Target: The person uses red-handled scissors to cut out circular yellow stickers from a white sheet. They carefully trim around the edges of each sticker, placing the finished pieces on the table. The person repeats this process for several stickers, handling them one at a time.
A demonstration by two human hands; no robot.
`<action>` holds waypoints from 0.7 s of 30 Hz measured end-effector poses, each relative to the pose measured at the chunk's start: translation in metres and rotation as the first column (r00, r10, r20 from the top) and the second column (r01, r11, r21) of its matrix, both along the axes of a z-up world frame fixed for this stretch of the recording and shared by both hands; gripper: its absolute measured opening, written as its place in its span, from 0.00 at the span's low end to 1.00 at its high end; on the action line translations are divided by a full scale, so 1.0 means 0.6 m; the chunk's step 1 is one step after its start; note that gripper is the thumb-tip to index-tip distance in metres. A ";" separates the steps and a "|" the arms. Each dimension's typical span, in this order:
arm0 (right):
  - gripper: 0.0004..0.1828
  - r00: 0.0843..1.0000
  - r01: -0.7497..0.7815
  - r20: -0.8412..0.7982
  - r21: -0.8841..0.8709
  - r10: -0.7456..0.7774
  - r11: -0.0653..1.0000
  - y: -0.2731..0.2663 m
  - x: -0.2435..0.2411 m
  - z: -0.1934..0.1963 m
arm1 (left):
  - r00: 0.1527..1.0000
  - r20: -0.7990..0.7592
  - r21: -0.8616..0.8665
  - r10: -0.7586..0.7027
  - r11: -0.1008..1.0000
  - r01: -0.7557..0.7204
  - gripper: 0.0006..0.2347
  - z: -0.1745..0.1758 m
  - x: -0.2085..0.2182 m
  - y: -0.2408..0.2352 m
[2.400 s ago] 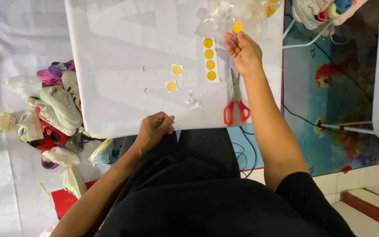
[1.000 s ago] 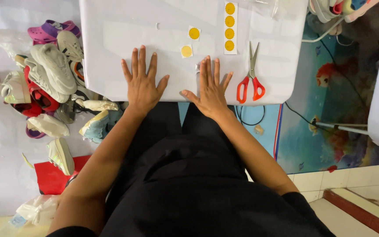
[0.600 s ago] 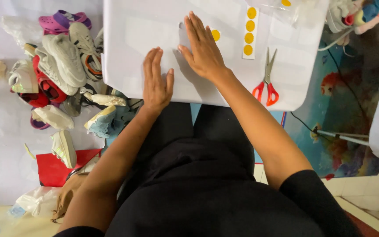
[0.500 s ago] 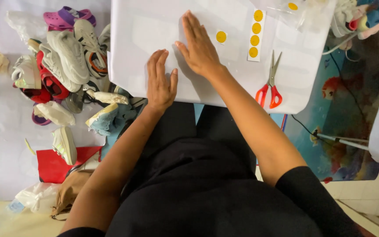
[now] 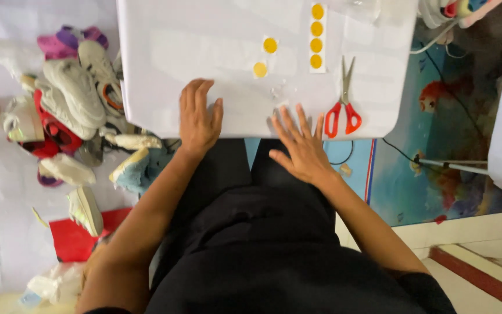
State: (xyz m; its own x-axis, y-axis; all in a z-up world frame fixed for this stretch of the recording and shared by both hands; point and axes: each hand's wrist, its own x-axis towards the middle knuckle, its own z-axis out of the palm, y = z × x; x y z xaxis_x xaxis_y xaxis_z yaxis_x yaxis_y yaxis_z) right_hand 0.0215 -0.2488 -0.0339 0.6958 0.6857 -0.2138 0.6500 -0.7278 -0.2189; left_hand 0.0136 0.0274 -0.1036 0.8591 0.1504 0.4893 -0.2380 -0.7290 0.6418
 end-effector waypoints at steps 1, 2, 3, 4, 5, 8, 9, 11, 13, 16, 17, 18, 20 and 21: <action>0.42 1.000 0.014 0.019 0.010 -0.015 1.000 -0.008 -0.015 -0.008 | 1.000 0.019 0.010 -0.015 1.000 0.014 0.14 0.002 -0.013 -0.003; 0.44 1.000 -0.027 0.008 0.003 0.027 1.000 -0.015 -0.015 -0.017 | 1.000 0.012 0.025 0.004 1.000 -0.004 0.13 0.004 -0.011 -0.005; 0.45 0.998 -0.069 -0.003 -0.004 0.069 0.998 -0.020 -0.014 -0.025 | 1.000 0.004 0.039 0.023 0.999 -0.023 0.13 0.007 -0.008 -0.007; 0.45 0.997 -0.067 0.034 0.005 0.067 0.998 -0.017 0.001 -0.028 | 0.999 0.041 0.050 0.021 0.998 -0.023 0.13 0.007 0.000 -0.009; 0.46 0.998 -0.064 0.003 -0.003 0.064 0.998 -0.013 0.017 -0.032 | 0.999 0.007 0.073 0.046 0.996 -0.046 0.13 0.005 0.007 -0.010; 0.46 0.999 -0.046 -0.009 0.043 0.047 0.998 -0.003 0.030 -0.051 | 0.997 -0.034 0.108 0.073 0.992 -0.069 0.13 -0.009 -0.004 -0.014; 0.47 0.999 -0.034 0.018 0.087 0.032 0.996 0.002 0.038 -0.060 | 0.997 -0.034 0.108 0.074 0.992 -0.070 0.13 -0.015 -0.004 -0.013; 0.47 0.999 0.005 0.039 0.121 -0.010 0.993 0.010 0.049 -0.061 | 0.997 -0.031 0.137 0.075 0.988 -0.070 0.13 -0.020 0.001 -0.009; 0.47 0.998 0.049 0.037 0.144 -0.055 0.988 0.005 0.050 -0.065 | 0.996 -0.050 0.157 0.073 0.986 -0.064 0.13 -0.022 -0.008 -0.013; 0.49 0.991 0.100 0.061 0.224 -0.116 0.969 -0.002 0.075 -0.066 | 0.996 -0.077 0.200 0.043 0.979 -0.027 0.12 -0.017 -0.005 -0.011; 0.48 0.988 0.127 0.055 0.253 -0.145 0.959 -0.004 0.086 -0.060 | 0.996 -0.076 0.208 0.048 0.978 -0.031 0.12 -0.015 -0.005 -0.011; 0.48 0.984 0.153 0.049 0.279 -0.173 0.948 -0.006 0.096 -0.055 | 0.996 -0.076 0.215 0.054 0.976 -0.036 0.12 -0.014 -0.007 -0.013; 0.48 0.980 0.188 0.017 0.243 -0.198 0.952 -0.005 0.123 -0.049 | 0.996 -0.073 0.224 0.045 0.974 -0.028 0.11 -0.015 -0.007 -0.015; 0.49 0.976 0.215 -0.009 0.207 -0.218 0.955 -0.002 0.138 -0.046 | 0.997 -0.065 0.234 0.043 0.972 -0.026 0.11 -0.014 -0.007 -0.015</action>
